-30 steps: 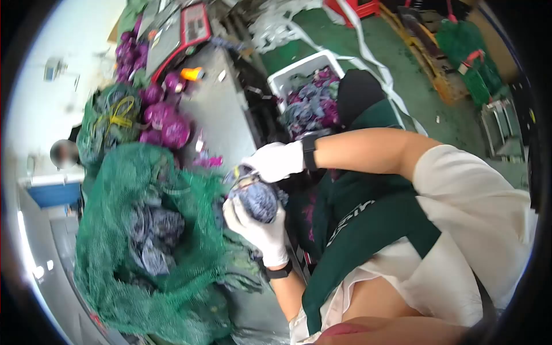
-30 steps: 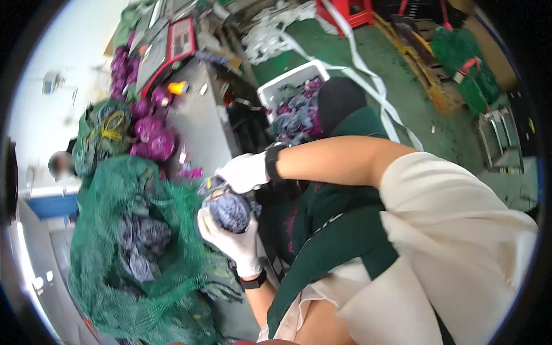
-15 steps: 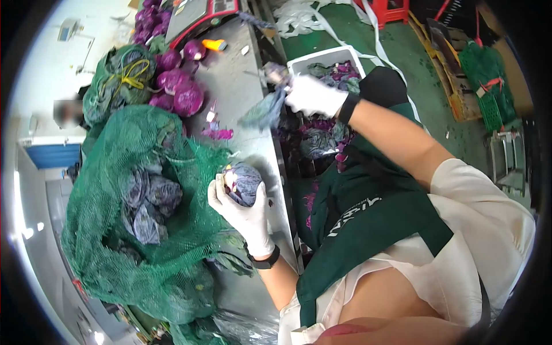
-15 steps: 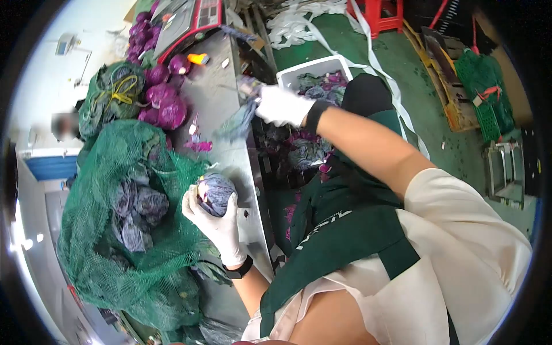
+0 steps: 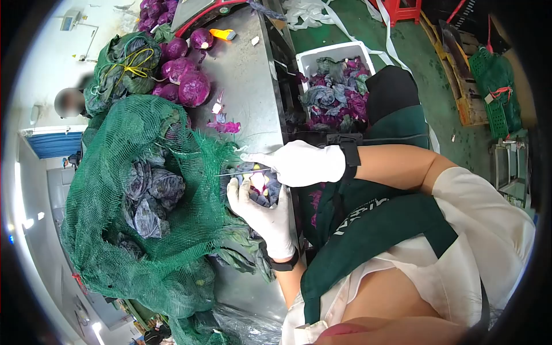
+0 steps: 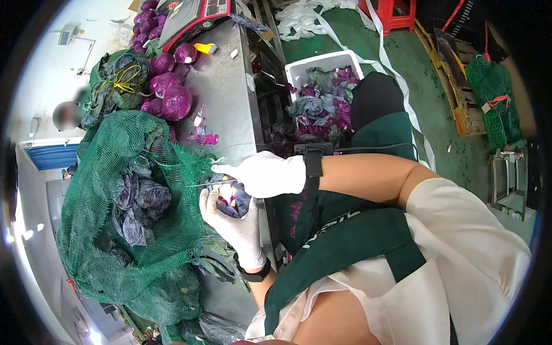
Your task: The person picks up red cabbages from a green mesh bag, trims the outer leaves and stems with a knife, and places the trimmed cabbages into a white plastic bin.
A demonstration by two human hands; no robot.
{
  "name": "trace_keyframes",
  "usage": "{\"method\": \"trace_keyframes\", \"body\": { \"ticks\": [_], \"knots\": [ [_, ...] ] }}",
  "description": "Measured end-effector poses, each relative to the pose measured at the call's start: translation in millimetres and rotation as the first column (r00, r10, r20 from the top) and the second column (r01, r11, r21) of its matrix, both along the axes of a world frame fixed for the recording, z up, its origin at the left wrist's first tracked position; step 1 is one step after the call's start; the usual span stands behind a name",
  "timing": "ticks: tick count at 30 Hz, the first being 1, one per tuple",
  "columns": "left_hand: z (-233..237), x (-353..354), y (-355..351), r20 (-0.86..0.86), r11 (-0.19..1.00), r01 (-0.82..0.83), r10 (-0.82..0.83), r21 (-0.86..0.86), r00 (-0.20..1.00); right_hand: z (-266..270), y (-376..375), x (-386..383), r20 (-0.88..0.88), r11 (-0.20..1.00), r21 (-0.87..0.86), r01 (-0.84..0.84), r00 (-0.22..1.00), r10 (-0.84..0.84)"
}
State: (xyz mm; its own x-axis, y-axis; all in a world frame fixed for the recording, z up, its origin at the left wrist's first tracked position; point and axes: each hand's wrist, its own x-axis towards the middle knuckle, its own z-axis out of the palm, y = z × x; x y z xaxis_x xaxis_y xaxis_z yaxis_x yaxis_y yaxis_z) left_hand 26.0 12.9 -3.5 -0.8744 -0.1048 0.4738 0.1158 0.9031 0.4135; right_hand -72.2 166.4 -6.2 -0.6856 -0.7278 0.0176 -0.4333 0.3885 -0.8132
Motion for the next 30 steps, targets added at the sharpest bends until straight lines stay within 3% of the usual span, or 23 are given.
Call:
{"method": "trace_keyframes", "body": {
  "ticks": [2, 6, 7, 8, 9, 10, 11, 13, 15, 16, 17, 19, 21, 22, 23, 24, 25, 27, 29, 30],
  "knots": [
    [-0.5, -1.0, -0.9, -0.020, 1.000, -0.011, 0.011, -0.028, 1.000, -21.3, -10.0, -0.4, -0.153, 0.987, -0.162, 0.013, 0.987, -0.038],
    [-3.1, -6.0, -5.1, -0.059, 0.998, 0.027, -0.031, -0.060, 0.998, -24.9, -18.1, -18.0, -0.109, 0.994, -0.095, 0.049, 0.992, -0.059],
    [-3.0, -2.8, -5.7, -0.064, 0.998, 0.022, -0.026, -0.055, 0.998, -51.6, -27.4, -27.1, -0.183, 0.956, -0.251, 0.154, 0.962, -0.203],
    [-4.0, 0.5, -7.6, -0.069, 0.998, 0.054, -0.056, -0.039, 0.996, -70.2, -29.7, -43.3, 0.081, 0.954, -0.284, 0.097, 0.994, -0.077],
    [-5.6, 3.4, -11.4, -0.074, 0.996, 0.087, -0.089, -0.030, 0.993, -79.5, -29.8, -56.3, 0.334, 0.941, -0.333, 0.052, 0.940, 0.066],
    [-8.7, 7.7, -17.8, -0.081, 0.992, 0.119, -0.115, 0.050, 0.990, -42.4, -13.3, -52.7, 0.741, 0.873, -0.459, 0.168, 0.615, 0.271],
    [-7.9, 13.0, -24.1, -0.075, 0.993, 0.115, -0.111, 0.041, 0.991, -58.2, -18.1, -57.3, 0.787, 0.844, -0.491, 0.216, 0.524, 0.324],
    [-4.7, 20.7, -34.7, -0.010, 0.946, 0.039, -0.038, 0.322, 0.999, -60.1, -16.6, -52.9, 0.830, 0.824, -0.451, 0.344, 0.501, 0.245],
    [-1.1, 31.3, -48.9, 0.037, 0.894, 0.022, -0.043, 0.447, 0.998, -66.6, -12.6, -49.3, 0.833, 0.762, -0.482, 0.434, 0.498, 0.243],
    [-1.9, 35.9, -54.8, 0.066, 0.885, -0.019, -0.014, 0.466, 0.998, -69.0, -16.9, -48.0, 0.822, 0.824, -0.374, 0.424, 0.564, 0.083],
    [-2.5, 40.5, -60.7, 0.096, 0.874, -0.061, 0.016, 0.483, 0.995, -74.4, -15.7, -48.6, 0.847, 0.842, -0.298, 0.450, 0.532, 0.016],
    [2.5, 48.1, -66.9, 0.161, 0.859, -0.145, 0.074, 0.491, 0.984, -75.6, -9.1, -44.6, 0.871, 0.802, -0.321, 0.504, 0.490, 0.040],
    [10.8, 50.5, -63.7, 0.225, 0.839, -0.215, 0.114, 0.500, 0.968, -66.9, -1.4, -35.8, 0.794, 0.814, -0.348, 0.465, 0.608, -0.008],
    [17.7, 46.1, -55.7, 0.237, 0.778, -0.226, 0.102, 0.586, 0.966, -53.1, 5.4, -30.8, 0.766, 0.822, -0.318, 0.471, 0.639, -0.070],
    [20.1, 40.8, -49.4, 0.248, 0.708, -0.236, 0.089, 0.665, 0.965, -49.3, 8.5, -28.9, 0.645, 0.846, -0.219, 0.487, 0.723, -0.249],
    [15.2, 33.7, -45.7, 0.209, 0.697, -0.221, 0.103, 0.682, 0.972, -57.5, 14.8, -30.8, 0.198, 0.868, -0.167, 0.468, 0.878, -0.436],
    [6.6, 24.6, -43.0, 0.137, 0.691, -0.206, 0.155, 0.692, 0.978, -48.2, 18.0, -31.8, -0.307, 0.874, -0.111, 0.472, 0.821, -0.482],
    [-4.7, 15.2, -38.2, 0.055, 0.770, -0.172, 0.175, 0.614, 0.983, -13.6, 25.6, -22.3, -0.248, 0.861, -0.085, 0.502, 0.826, -0.506],
    [-10.6, 10.7, -33.9, 0.008, 0.777, -0.091, 0.110, 0.623, 0.994, 15.2, 19.7, -10.5, -0.152, 0.951, -0.144, 0.275, 0.943, -0.296],
    [-5.8, 8.9, -27.0, -0.010, 0.857, -0.063, 0.079, 0.511, 0.997, 18.5, 12.4, -5.7, -0.171, 0.974, -0.136, 0.183, 0.964, -0.206]
  ]
}}
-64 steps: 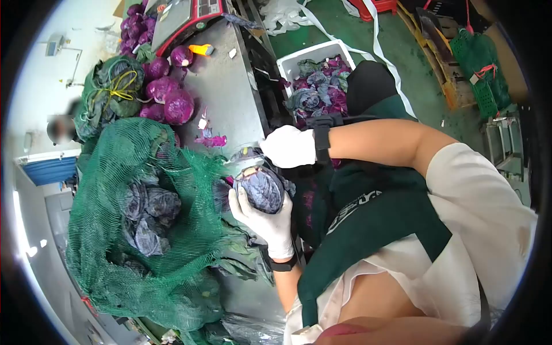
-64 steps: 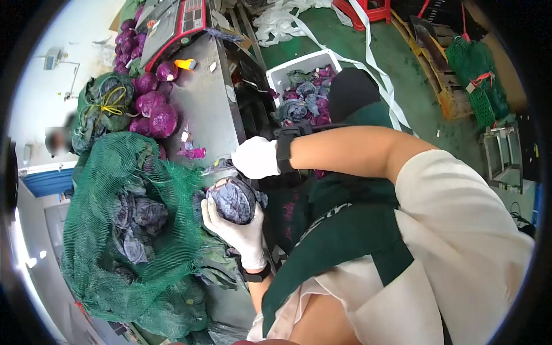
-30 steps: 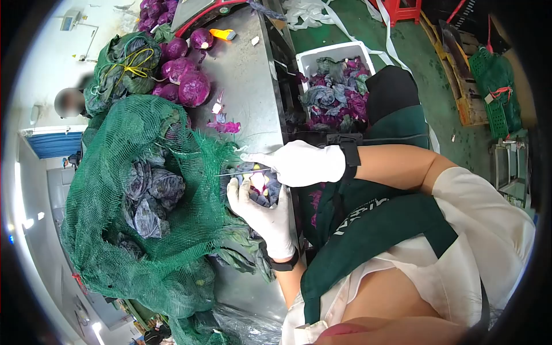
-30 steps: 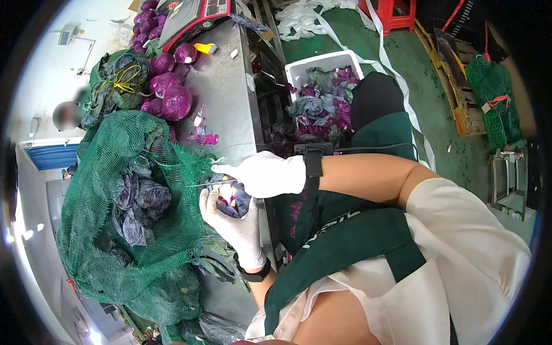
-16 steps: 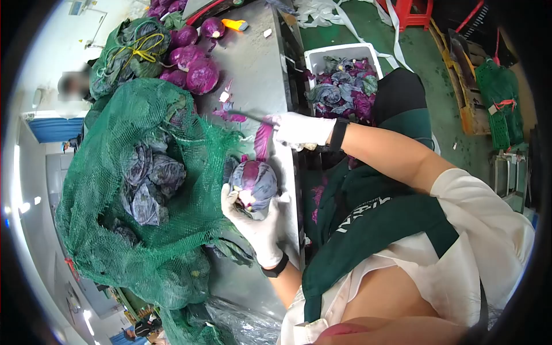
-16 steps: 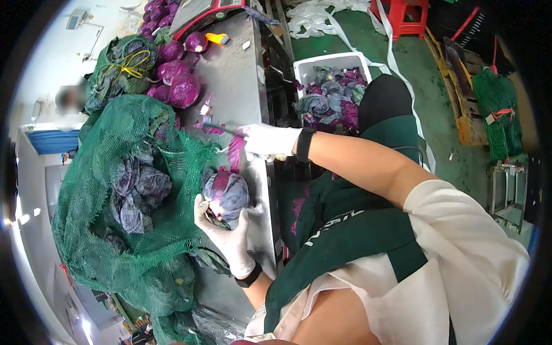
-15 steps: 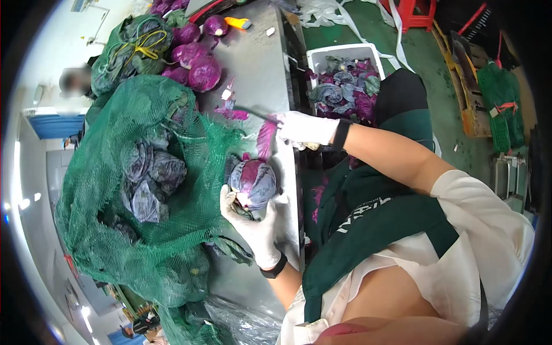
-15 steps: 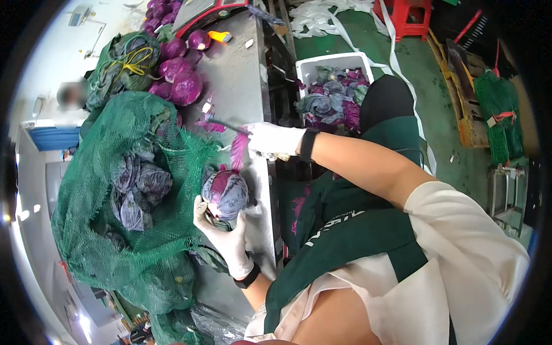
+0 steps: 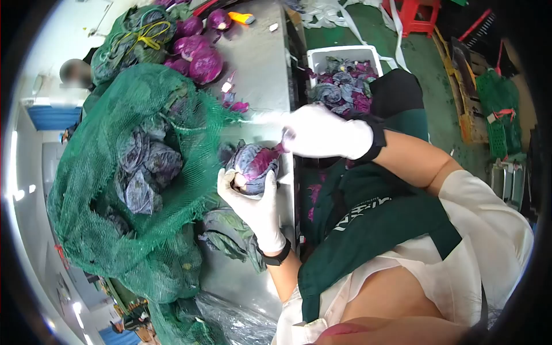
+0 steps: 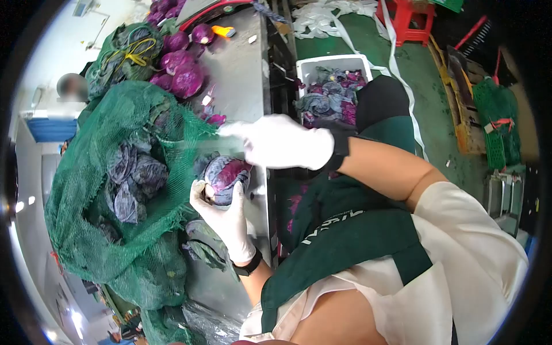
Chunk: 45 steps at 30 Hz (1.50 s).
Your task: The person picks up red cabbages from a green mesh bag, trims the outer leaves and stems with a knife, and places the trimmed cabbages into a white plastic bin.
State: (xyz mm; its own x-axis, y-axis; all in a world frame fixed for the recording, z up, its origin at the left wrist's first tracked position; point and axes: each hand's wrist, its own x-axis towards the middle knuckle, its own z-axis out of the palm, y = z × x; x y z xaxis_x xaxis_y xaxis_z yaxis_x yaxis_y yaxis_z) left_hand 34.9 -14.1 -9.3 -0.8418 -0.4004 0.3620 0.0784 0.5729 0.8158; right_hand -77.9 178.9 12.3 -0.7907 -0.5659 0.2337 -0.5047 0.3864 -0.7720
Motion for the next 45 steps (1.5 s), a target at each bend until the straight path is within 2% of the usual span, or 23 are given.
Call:
{"method": "trace_keyframes", "body": {
  "ticks": [3, 5, 12, 15, 16, 17, 19, 20, 21, 22, 23, 25, 27, 29, 31, 35, 37, 38, 39, 41, 42, 43, 45],
  "knots": [
    [6.4, -5.2, 16.1, -0.011, 0.970, 0.035, -0.039, -0.240, 0.999, -10.7, -22.6, 6.7, -0.139, 0.987, 0.077, -0.138, 0.979, 0.148],
    [3.7, -6.9, 21.3, -0.036, 0.946, 0.036, -0.050, -0.323, 0.998, -3.0, -23.5, 11.3, 0.031, 0.943, 0.254, -0.214, 0.977, 0.213],
    [1.1, -15.8, 28.8, -0.077, 0.918, 0.012, -0.046, -0.396, 0.996, -13.3, -16.1, 15.4, -0.152, 0.987, 0.138, -0.081, 0.983, 0.102],
    [5.9, -19.3, 31.4, -0.059, 0.895, 0.027, -0.060, -0.444, 0.996, -34.2, -25.4, 2.6, -0.088, 0.996, 0.068, -0.061, 0.994, 0.067],
    [9.4, -19.9, 33.7, -0.043, 0.886, 0.026, -0.051, -0.463, 0.998, -29.8, -24.6, -2.5, -0.183, 0.989, 0.142, -0.051, 0.980, 0.077],
    [11.6, -19.9, 34.7, -0.027, 0.875, 0.025, -0.043, -0.484, 0.999, -35.9, -27.6, -15.0, -0.221, 0.998, 0.065, 0.018, 0.975, -0.003],
    [7.8, -15.1, 37.2, -0.025, 0.889, 0.025, -0.041, -0.457, 0.999, -56.4, -20.5, -46.3, -0.179, 0.998, 0.069, -0.012, 0.983, 0.024],
    [8.0, -13.3, 36.1, -0.031, 0.892, 0.016, -0.034, -0.451, 0.999, -68.8, -16.6, -62.0, 0.298, 0.993, -0.106, -0.059, 0.950, 0.088],
    [7.4, -11.9, 32.2, -0.040, 0.896, 0.006, -0.027, -0.444, 0.999, -64.0, -12.0, -68.9, 0.684, 0.959, -0.282, -0.025, 0.696, 0.219],
    [5.0, -8.9, 24.9, -0.042, 0.918, 0.015, -0.035, -0.397, 0.999, -60.9, -5.9, -69.3, 0.776, 0.898, -0.430, 0.097, 0.548, 0.312],
    [0.0, -6.4, 17.2, -0.045, 0.938, 0.020, -0.038, -0.345, 0.998, -57.6, -3.8, -68.7, 0.794, 0.909, -0.370, 0.191, 0.573, 0.203],
    [-5.1, -6.4, 8.4, -0.079, 0.951, 0.030, -0.057, -0.309, 0.995, -44.1, -0.7, -60.0, 0.668, 0.910, -0.413, 0.029, 0.689, 0.281],
    [-1.6, -3.3, 9.1, -0.026, 0.947, 0.042, -0.053, -0.317, 0.998, -37.2, -19.0, -45.9, 0.332, 0.974, -0.195, -0.118, 0.926, 0.178],
    [-1.2, -4.2, 10.6, -0.027, 0.950, 0.069, -0.081, -0.305, 0.996, -27.9, -25.7, -39.6, 0.308, 0.977, -0.024, -0.210, 0.928, 0.207],
    [-1.5, -3.0, 11.2, -0.031, 0.958, 0.086, -0.098, -0.275, 0.995, -42.7, -34.0, -45.5, 0.616, 0.932, -0.294, -0.214, 0.703, 0.356],
    [4.6, -3.6, 11.4, -0.002, 0.932, 0.117, -0.125, -0.342, 0.992, -41.2, -31.8, -51.2, 0.590, 0.940, -0.184, -0.286, 0.733, 0.339],
    [4.4, -4.7, 7.4, 0.004, 0.920, 0.133, -0.141, -0.370, 0.990, -39.8, -34.4, -51.5, 0.176, 0.928, -0.117, -0.354, 0.912, 0.371],
    [8.5, -3.6, 8.4, 0.060, 0.892, 0.132, -0.118, -0.433, 0.991, -38.3, -30.7, -44.0, 0.004, 0.955, -0.115, -0.273, 0.961, 0.276],
    [11.6, -2.1, 9.3, 0.113, 0.859, 0.132, -0.088, -0.495, 0.990, -49.6, -27.9, -47.7, 0.008, 0.955, -0.114, -0.275, 0.961, 0.277],
    [7.8, 2.2, 1.1, 0.090, 0.855, 0.128, -0.095, -0.503, 0.991, -91.3, -29.8, -66.0, -0.537, 0.939, 0.198, -0.283, 0.770, 0.345],
    [1.4, 5.1, -6.5, 0.040, 0.889, 0.119, -0.113, -0.442, 0.993, -93.9, -30.2, -67.2, -0.358, 0.989, 0.029, -0.142, 0.923, 0.143],
    [-4.3, 8.8, -13.8, -0.006, 0.919, 0.111, -0.122, -0.379, 0.993, -98.5, -23.6, -67.9, -0.265, 1.000, 0.020, 0.015, 0.964, -0.009],
    [-7.4, 12.7, -18.1, -0.005, 0.944, 0.078, -0.084, -0.320, 0.996, -86.5, -15.4, -69.7, -0.346, 0.975, 0.102, 0.200, 0.926, -0.154]
  ]
}}
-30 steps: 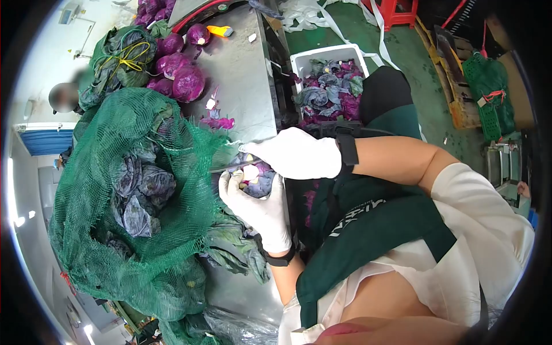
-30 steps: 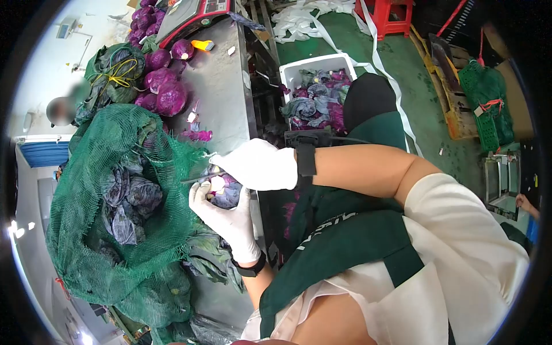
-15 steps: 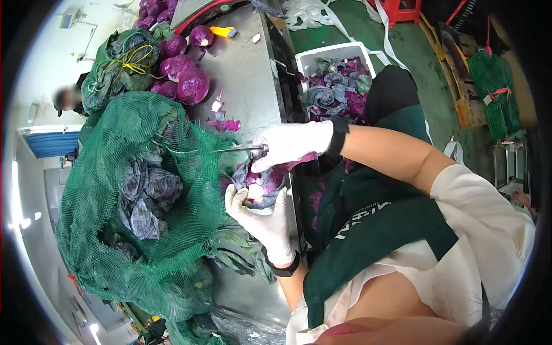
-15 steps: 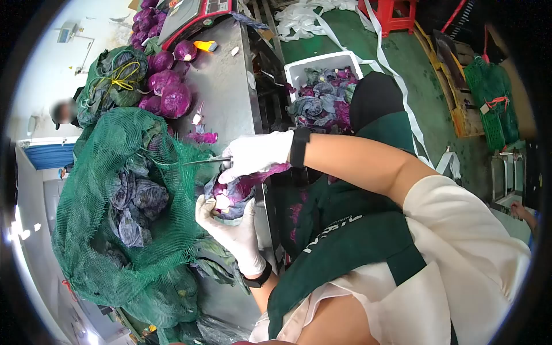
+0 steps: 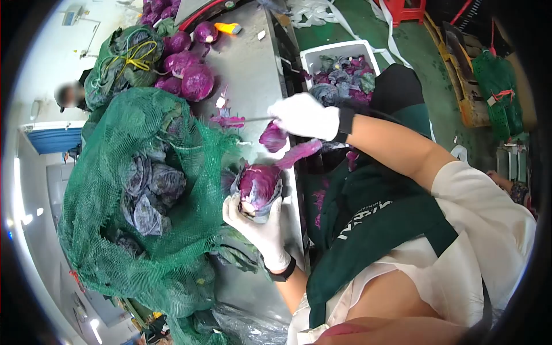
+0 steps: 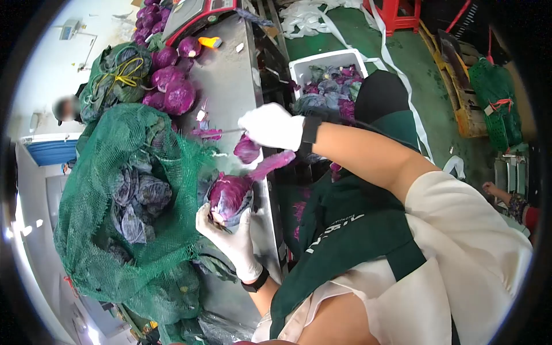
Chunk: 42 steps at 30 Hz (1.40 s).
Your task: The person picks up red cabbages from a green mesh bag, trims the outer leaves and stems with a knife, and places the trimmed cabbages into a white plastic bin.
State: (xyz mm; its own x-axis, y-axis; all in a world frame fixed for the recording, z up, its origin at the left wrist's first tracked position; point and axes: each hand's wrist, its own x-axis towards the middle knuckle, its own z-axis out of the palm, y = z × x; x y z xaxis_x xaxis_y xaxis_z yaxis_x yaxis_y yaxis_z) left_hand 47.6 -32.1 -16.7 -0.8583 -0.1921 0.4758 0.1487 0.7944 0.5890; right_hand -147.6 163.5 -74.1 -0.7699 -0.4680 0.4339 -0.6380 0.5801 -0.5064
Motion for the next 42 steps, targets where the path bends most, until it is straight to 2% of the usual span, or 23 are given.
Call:
{"method": "trace_keyframes", "body": {
  "ticks": [2, 4, 6, 9, 12, 14, 16, 17, 20, 22, 24, 25, 26, 28, 29, 33, 35, 36, 37, 38, 39, 40, 42],
  "knots": [
    [6.2, -2.7, 5.5, 0.042, 0.998, -0.031, 0.033, -0.049, 0.999, 36.3, 10.2, 12.3, -0.045, 0.978, -0.180, -0.104, 0.994, 0.098],
    [13.2, -9.4, 15.8, 0.046, 0.999, -0.025, 0.027, -0.039, 0.999, 65.4, -0.1, 32.0, -0.053, 0.895, -0.280, -0.347, 0.936, 0.347],
    [15.4, -17.6, 21.4, 0.089, 0.997, 0.018, -0.012, -0.073, 0.996, 83.5, -7.8, 49.2, 0.058, 0.825, -0.245, -0.508, 0.842, 0.536],
    [17.7, -23.0, 24.1, 0.074, 0.994, 0.005, 0.003, -0.109, 0.997, 77.3, -10.9, 48.7, 0.171, 0.777, -0.359, -0.516, 0.782, 0.599],
    [20.3, -22.8, 23.1, 0.116, 0.996, 0.013, -0.002, -0.092, 0.993, 78.4, -8.8, 42.6, 0.211, 0.753, -0.318, -0.577, 0.731, 0.649],
    [22.6, -23.4, 20.8, 0.114, 0.995, 0.053, -0.043, -0.088, 0.993, 65.3, -10.0, 33.7, 0.100, 0.720, -0.282, -0.634, 0.727, 0.679],
    [20.1, -22.1, 15.6, 0.090, 0.994, 0.083, -0.077, -0.066, 0.993, 66.0, -6.5, 29.1, 0.217, 0.596, -0.564, -0.572, 0.594, 0.775],
    [20.3, -20.5, 14.4, 0.074, 0.996, 0.084, -0.084, 0.005, 0.994, 67.4, 1.9, 26.6, 0.328, 0.746, -0.466, -0.475, 0.690, 0.645],
    [11.9, -11.2, 2.1, 0.078, 0.989, 0.061, -0.072, 0.138, 0.994, 23.6, 13.3, 1.2, 0.379, 0.921, -0.344, -0.184, 0.870, 0.316],
    [5.6, -6.6, -5.5, 0.079, 0.953, 0.046, -0.073, 0.300, 0.994, 13.8, 15.9, -2.5, 0.030, 0.990, -0.141, -0.019, 0.999, 0.023],
    [5.8, -4.1, -8.6, 0.098, 0.964, 0.056, -0.084, 0.260, 0.992, 13.6, 3.1, 7.0, 0.123, 0.964, -0.257, -0.074, 0.986, 0.109],
    [7.9, -3.4, -6.7, 0.114, 0.969, 0.067, -0.096, 0.238, 0.989, 36.9, -1.6, 17.6, 0.454, 0.927, -0.359, -0.108, 0.848, 0.274],
    [9.6, -2.2, -4.3, 0.132, 0.973, 0.078, -0.108, 0.216, 0.985, 58.0, -6.2, 26.9, 0.695, 0.880, -0.465, -0.096, 0.577, 0.430],
    [10.4, -2.2, 3.8, 0.118, 0.966, 0.089, -0.121, 0.243, 0.986, 9.6, -44.1, 23.4, 0.659, 0.868, -0.387, -0.312, 0.565, 0.496],
    [11.7, -1.9, 9.1, 0.107, 0.952, 0.071, -0.108, 0.299, 0.988, 51.3, -27.0, 39.8, 0.831, 0.849, -0.523, -0.082, 0.171, 0.528],
    [2.4, -4.8, 15.1, 0.140, 0.919, -0.028, -0.030, 0.393, 0.990, 45.4, -32.9, 45.5, 0.788, 0.811, -0.571, -0.129, 0.191, 0.585],
    [3.3, -7.3, 15.0, 0.155, 0.953, -0.010, -0.038, 0.302, 0.987, 54.0, -30.1, 47.6, 0.595, 0.857, -0.388, -0.340, 0.618, 0.515],
    [4.8, -6.3, 15.7, 0.165, 0.953, -0.016, -0.036, 0.304, 0.986, 43.6, -34.2, 48.4, 0.602, 0.857, -0.390, -0.338, 0.610, 0.515],
    [6.1, -6.8, 17.1, 0.171, 0.920, -0.036, -0.035, 0.390, 0.985, 26.6, -40.7, 47.0, 0.276, 0.837, -0.361, -0.412, 0.810, 0.518],
    [7.1, -7.2, 17.6, 0.176, 0.881, -0.054, -0.033, 0.471, 0.984, 11.1, -45.4, 45.2, -0.099, 0.826, -0.306, -0.473, 0.879, 0.466],
    [8.4, -5.3, 13.8, 0.191, 0.860, -0.087, -0.012, 0.503, 0.981, 0.2, -41.4, 44.5, 0.140, 0.907, 0.003, -0.421, 0.898, 0.417],
    [10.6, -1.7, 4.3, 0.237, 0.891, -0.133, 0.029, 0.434, 0.971, -8.1, -37.4, 40.7, 0.271, 0.906, -0.254, -0.339, 0.874, 0.403],
    [10.1, 6.1, -8.9, 0.251, 0.833, -0.131, -0.010, 0.537, 0.968, -10.7, -15.0, 30.8, 0.253, 0.950, -0.263, -0.170, 0.938, 0.238]
  ]
}}
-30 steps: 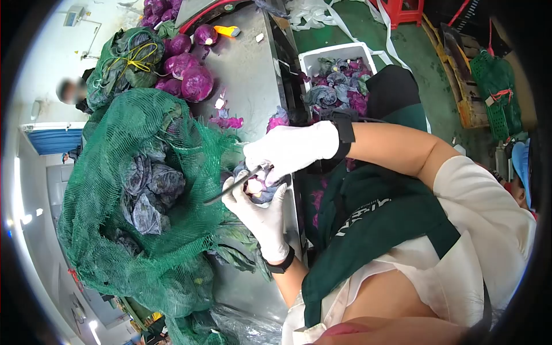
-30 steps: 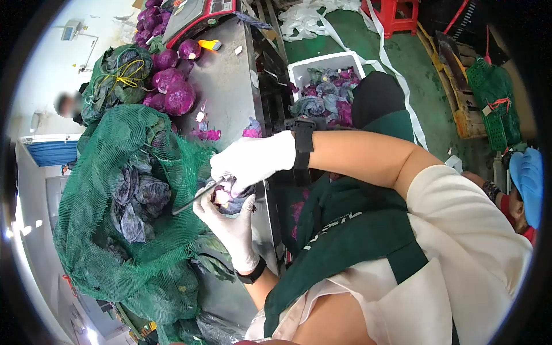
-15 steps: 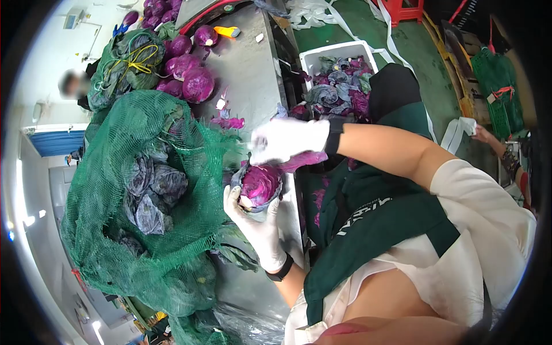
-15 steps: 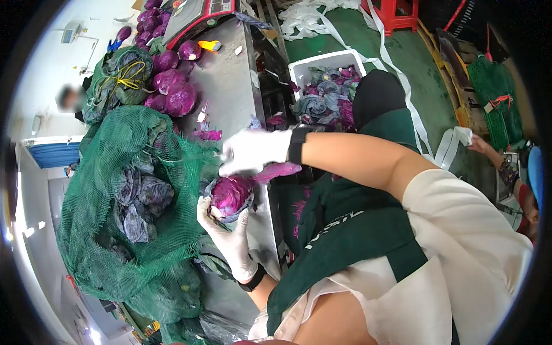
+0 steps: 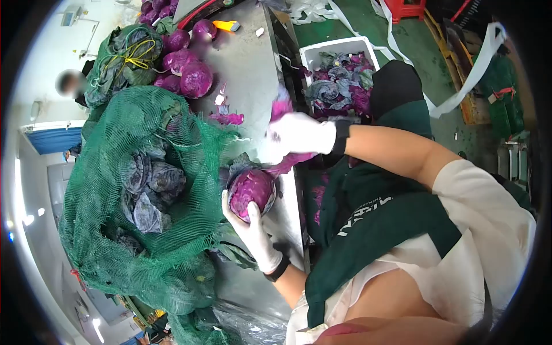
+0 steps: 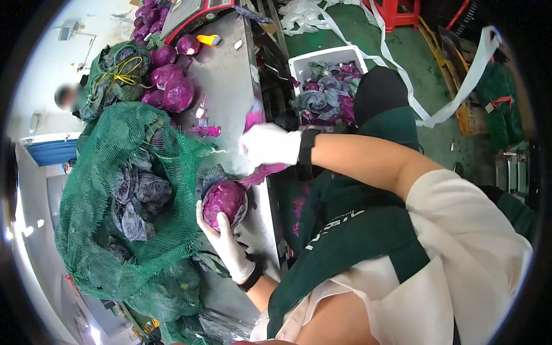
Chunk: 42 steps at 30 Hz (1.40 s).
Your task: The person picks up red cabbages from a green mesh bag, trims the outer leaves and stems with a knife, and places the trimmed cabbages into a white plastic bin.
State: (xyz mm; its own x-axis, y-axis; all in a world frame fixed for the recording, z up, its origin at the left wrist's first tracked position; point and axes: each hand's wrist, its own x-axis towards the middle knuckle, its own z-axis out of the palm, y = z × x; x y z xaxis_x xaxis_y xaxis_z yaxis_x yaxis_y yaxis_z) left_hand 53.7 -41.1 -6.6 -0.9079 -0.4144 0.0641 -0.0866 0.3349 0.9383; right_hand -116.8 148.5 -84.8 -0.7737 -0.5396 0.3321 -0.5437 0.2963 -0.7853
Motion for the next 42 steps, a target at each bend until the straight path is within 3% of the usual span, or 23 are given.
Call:
{"method": "trace_keyframes", "body": {
  "ticks": [2, 3, 4, 6, 8, 9, 10, 12, 13, 16, 18, 24, 28, 30, 32, 34, 35, 36, 37, 38, 39, 40, 42],
  "knots": [
    [6.3, 7.4, 2.1, 0.030, 0.999, -0.009, 0.008, 0.045, 1.000, 26.7, 17.3, -13.5, -0.038, 0.949, 0.267, 0.165, 0.986, -0.160],
    [6.1, 6.6, 3.7, 0.007, 0.998, 0.021, -0.021, 0.052, 1.000, 24.3, 22.5, -18.3, -0.222, 0.956, 0.210, 0.202, 0.963, -0.155],
    [5.8, 2.9, 7.2, -0.022, 0.997, 0.057, -0.056, 0.058, 0.998, 38.5, 21.8, -15.3, -0.225, 0.957, 0.207, 0.204, 0.962, -0.156],
    [9.6, -3.6, 23.2, -0.061, 0.999, 0.040, -0.039, 0.005, 0.997, 67.5, 15.3, -0.4, -0.147, 0.999, -0.023, -0.039, 0.989, 0.036],
    [2.3, -8.5, 24.7, -0.093, 0.986, 0.118, -0.130, -0.119, 0.987, 71.1, 0.7, 17.8, -0.183, 0.974, -0.109, -0.197, 0.967, 0.175],
    [2.8, -10.6, 24.5, -0.057, 0.970, 0.160, -0.173, -0.183, 0.983, 67.4, -2.2, 21.7, -0.152, 0.976, -0.029, -0.214, 0.966, 0.207],
    [2.3, -11.9, 25.5, -0.060, 0.970, 0.158, -0.171, -0.182, 0.983, 65.9, -1.2, 19.8, -0.121, 0.964, -0.075, -0.254, 0.962, 0.244],
    [-1.1, -15.7, 26.8, -0.061, 0.985, 0.158, -0.163, -0.068, 0.985, 62.2, -3.1, 19.7, -0.198, 0.980, 0.003, -0.201, 0.960, 0.198],
    [-5.5, -17.2, 24.3, -0.060, 0.975, 0.151, -0.163, -0.164, 0.985, 62.3, -1.8, 22.8, -0.199, 0.978, 0.003, -0.208, 0.958, 0.205],
    [-3.7, -23.2, 35.1, -0.074, 0.992, 0.087, -0.094, -0.094, 0.993, 68.7, 4.1, 32.3, -0.228, 0.976, 0.163, -0.144, 0.957, 0.179],
    [6.4, -24.5, 46.7, -0.045, 0.995, 0.058, -0.062, -0.085, 0.997, 75.1, 7.4, 32.1, 0.072, 0.987, 0.103, -0.120, 0.991, 0.113],
    [5.2, -35.5, 72.6, -0.077, 0.900, -0.022, -0.012, -0.435, 0.997, 85.9, 38.6, 47.5, -0.138, 0.976, 0.161, -0.147, 0.976, 0.169],
    [13.5, -39.3, 78.4, -0.037, 0.883, -0.007, -0.012, -0.469, 0.999, 87.7, 42.1, 51.1, -0.069, 0.942, 0.314, -0.119, 0.987, 0.148],
    [13.0, -39.5, 78.4, 0.010, 0.764, 0.010, -0.005, -0.646, 1.000, 66.3, 36.3, 46.3, -0.105, 0.975, 0.209, -0.071, 0.990, 0.094],
    [12.2, -40.2, 81.2, -0.036, 0.760, 0.005, -0.038, -0.650, 0.999, 41.4, 26.1, 27.7, 0.046, 0.990, 0.143, 0.016, 0.999, -0.023],
    [13.6, -37.1, 83.4, -0.046, 0.797, 0.019, -0.059, -0.603, 0.997, 32.1, 31.6, 7.5, 0.150, 0.986, 0.154, -0.066, 0.988, 0.043],
    [13.2, -36.7, 80.8, -0.039, 0.828, 0.036, -0.070, -0.560, 0.997, 3.9, 23.7, -1.6, 0.213, 0.972, -0.220, -0.084, 0.968, 0.132],
    [12.9, -36.4, 77.6, -0.044, 0.825, 0.036, -0.074, -0.564, 0.996, 23.7, 28.7, -0.9, 0.208, 0.971, -0.224, -0.082, 0.970, 0.130],
    [11.6, -34.6, 75.6, -0.033, 0.893, 0.037, -0.057, -0.448, 0.998, 59.8, 39.4, 3.2, 0.485, 0.979, -0.144, -0.146, 0.851, 0.199],
    [10.8, -32.5, 74.2, -0.016, 0.946, 0.035, -0.043, -0.323, 0.999, 78.8, 43.7, 6.1, 0.727, 0.969, -0.085, -0.230, 0.651, 0.218],
    [16.3, -32.1, 76.1, 0.010, 0.941, 0.042, -0.041, -0.335, 0.999, 49.1, 29.2, 3.5, 0.490, 0.963, -0.056, -0.263, 0.833, 0.257],
    [16.0, -31.1, 75.9, 0.012, 0.942, 0.041, -0.039, -0.333, 0.999, 71.8, 32.7, 10.7, 0.501, 0.953, 0.006, -0.301, 0.826, 0.258],
    [16.8, -30.3, 74.8, 0.018, 0.975, 0.065, -0.063, -0.214, 0.998, 58.2, 20.9, 5.3, 0.387, 0.958, -0.077, -0.276, 0.878, 0.283]
  ]
}}
